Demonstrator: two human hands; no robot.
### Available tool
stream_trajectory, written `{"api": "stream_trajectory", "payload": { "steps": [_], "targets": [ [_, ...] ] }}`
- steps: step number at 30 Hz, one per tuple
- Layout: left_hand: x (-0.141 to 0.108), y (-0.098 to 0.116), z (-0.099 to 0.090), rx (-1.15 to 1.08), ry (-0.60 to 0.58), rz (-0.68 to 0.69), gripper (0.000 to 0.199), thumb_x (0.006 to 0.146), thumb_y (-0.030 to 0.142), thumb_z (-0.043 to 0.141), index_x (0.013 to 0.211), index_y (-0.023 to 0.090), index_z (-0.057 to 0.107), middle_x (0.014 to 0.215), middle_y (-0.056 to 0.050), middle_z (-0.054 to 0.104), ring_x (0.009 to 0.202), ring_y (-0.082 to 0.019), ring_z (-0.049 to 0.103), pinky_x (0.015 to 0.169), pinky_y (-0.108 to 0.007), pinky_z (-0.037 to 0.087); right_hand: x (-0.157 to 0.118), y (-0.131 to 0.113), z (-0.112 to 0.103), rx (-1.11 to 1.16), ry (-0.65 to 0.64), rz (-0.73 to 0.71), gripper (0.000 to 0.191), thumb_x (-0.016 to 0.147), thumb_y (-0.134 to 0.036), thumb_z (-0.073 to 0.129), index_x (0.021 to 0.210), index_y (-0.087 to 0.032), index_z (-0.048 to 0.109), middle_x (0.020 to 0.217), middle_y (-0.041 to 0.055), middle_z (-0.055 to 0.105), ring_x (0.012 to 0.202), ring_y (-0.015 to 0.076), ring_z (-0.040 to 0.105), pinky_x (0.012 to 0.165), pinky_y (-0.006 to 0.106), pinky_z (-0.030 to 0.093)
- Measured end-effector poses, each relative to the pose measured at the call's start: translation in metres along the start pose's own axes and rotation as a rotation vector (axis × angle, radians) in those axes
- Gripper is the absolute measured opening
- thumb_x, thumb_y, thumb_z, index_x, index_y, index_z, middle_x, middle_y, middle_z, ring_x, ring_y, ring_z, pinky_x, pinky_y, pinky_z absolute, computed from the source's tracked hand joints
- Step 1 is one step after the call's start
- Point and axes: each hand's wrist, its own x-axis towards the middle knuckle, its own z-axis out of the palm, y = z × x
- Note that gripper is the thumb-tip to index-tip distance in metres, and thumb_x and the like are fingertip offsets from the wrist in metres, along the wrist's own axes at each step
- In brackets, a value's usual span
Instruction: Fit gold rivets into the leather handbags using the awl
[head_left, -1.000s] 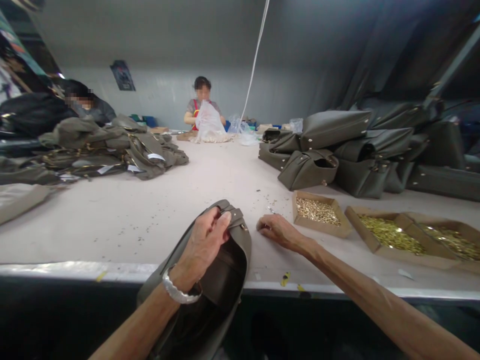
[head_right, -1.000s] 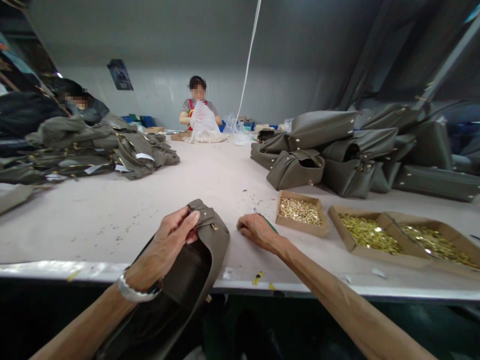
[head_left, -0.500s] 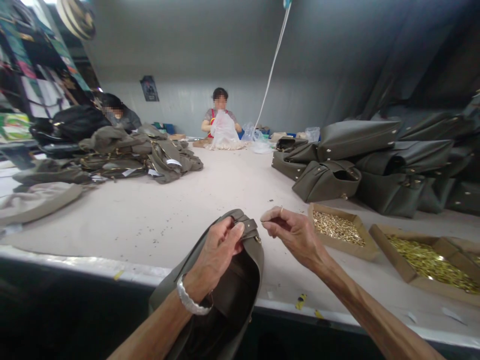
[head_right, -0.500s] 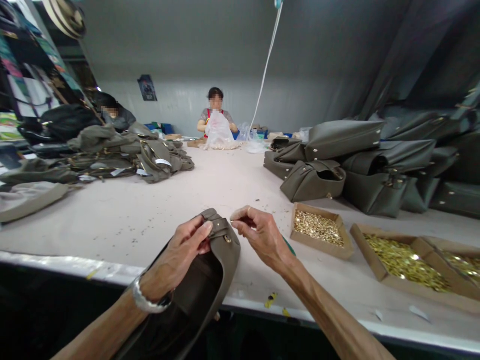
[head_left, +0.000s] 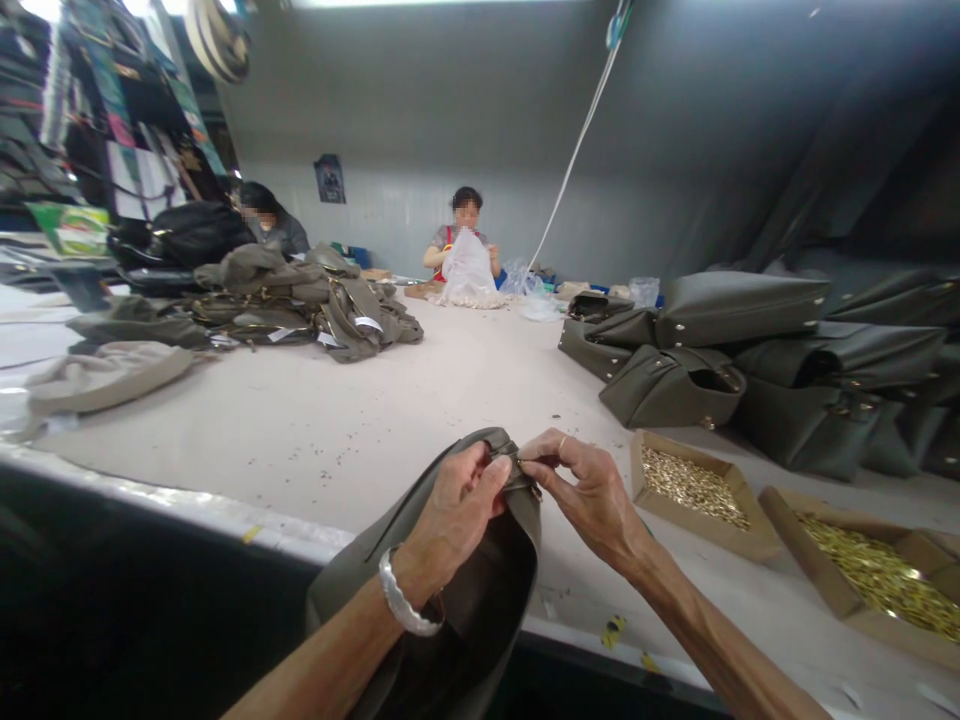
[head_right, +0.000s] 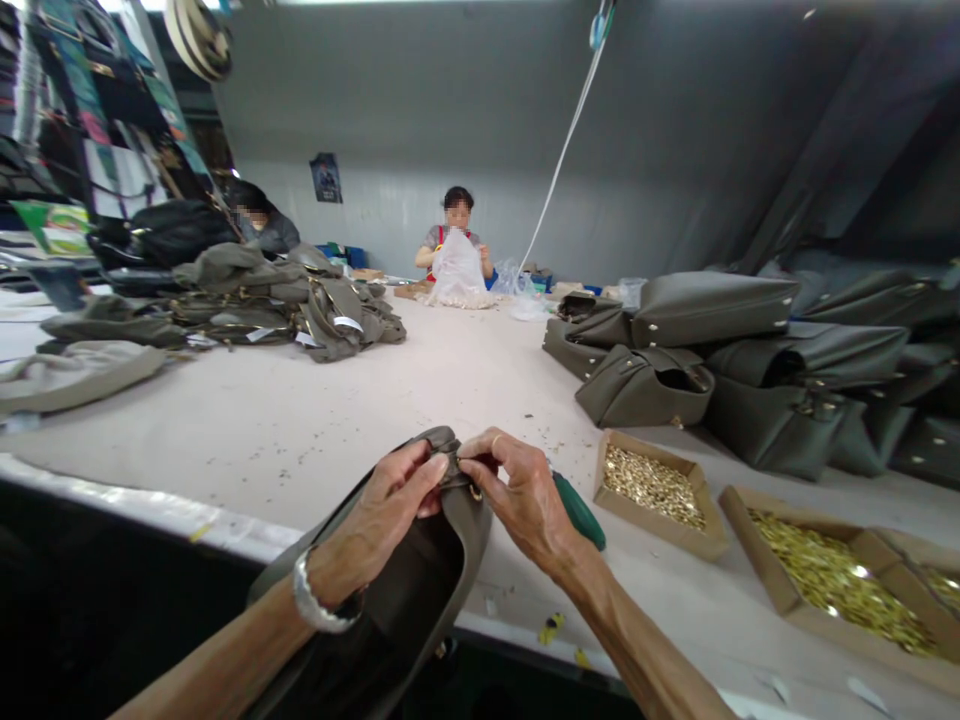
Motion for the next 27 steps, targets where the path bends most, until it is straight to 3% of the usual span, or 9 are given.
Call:
{"api": "stream_trajectory", "payload": {
  "steps": [6, 13, 17, 21, 27],
  "targets": [
    [0.003, -0.002, -0.001, 0.009, 0.012, 0.002, 0.033, 0.086, 0.048, 0.053, 0.080, 0.016, 0.045, 0.070, 0.004, 0.037, 0.060, -0.007, 0.036, 0.053, -0.018, 0.035, 0.003, 0.004, -0.001, -0.043, -0.036, -0.064, 0.010, 0.089, -0.016, 0.060, 0.079, -0.015, 0.063, 0.075, 0.0010, 0.061, 0.067, 0.0102, 0.055, 0.063, 0.022, 0.042],
    [0.002, -0.005, -0.002, 0.042, 0.012, 0.013, 0.034, 0.087, 0.050, 0.051, 0.081, 0.017, 0.045, 0.071, 0.004, 0.037, 0.062, -0.008, 0.037, 0.055, -0.018, 0.036, 0.013, 0.001, -0.007, -0.057, -0.143, 0.048, 0.019, 0.089, -0.026, 0.062, 0.073, -0.015, 0.060, 0.069, -0.0002, 0.058, 0.063, 0.0110, 0.052, 0.062, 0.023, 0.041],
    [0.000, -0.005, -0.001, 0.035, 0.010, 0.031, 0.033, 0.087, 0.049, 0.051, 0.083, 0.016, 0.047, 0.072, 0.003, 0.039, 0.062, -0.008, 0.037, 0.054, -0.018, 0.036, 0.016, 0.004, -0.010, -0.024, -0.155, 0.007, 0.012, 0.088, -0.027, 0.063, 0.087, -0.015, 0.061, 0.077, 0.0000, 0.058, 0.071, 0.0112, 0.052, 0.067, 0.023, 0.041],
    [-0.002, -0.003, 0.000, 0.024, 0.007, 0.016, 0.033, 0.087, 0.048, 0.052, 0.083, 0.016, 0.046, 0.072, 0.003, 0.039, 0.061, -0.007, 0.038, 0.054, -0.018, 0.036, 0.011, 0.005, -0.003, 0.025, -0.094, -0.058, 0.015, 0.091, -0.025, 0.058, 0.079, -0.015, 0.061, 0.076, 0.0010, 0.057, 0.069, 0.0114, 0.051, 0.066, 0.024, 0.040],
    [-0.001, -0.009, 0.000, 0.062, 0.076, 0.036, 0.034, 0.089, 0.049, 0.050, 0.080, 0.017, 0.044, 0.070, 0.004, 0.037, 0.061, -0.007, 0.038, 0.055, -0.018, 0.036, -0.004, -0.002, 0.031, 0.021, 0.280, 0.208, 0.024, 0.087, -0.028, 0.061, 0.067, -0.016, 0.057, 0.063, -0.0012, 0.056, 0.059, 0.0109, 0.049, 0.058, 0.023, 0.038]
  ]
}}
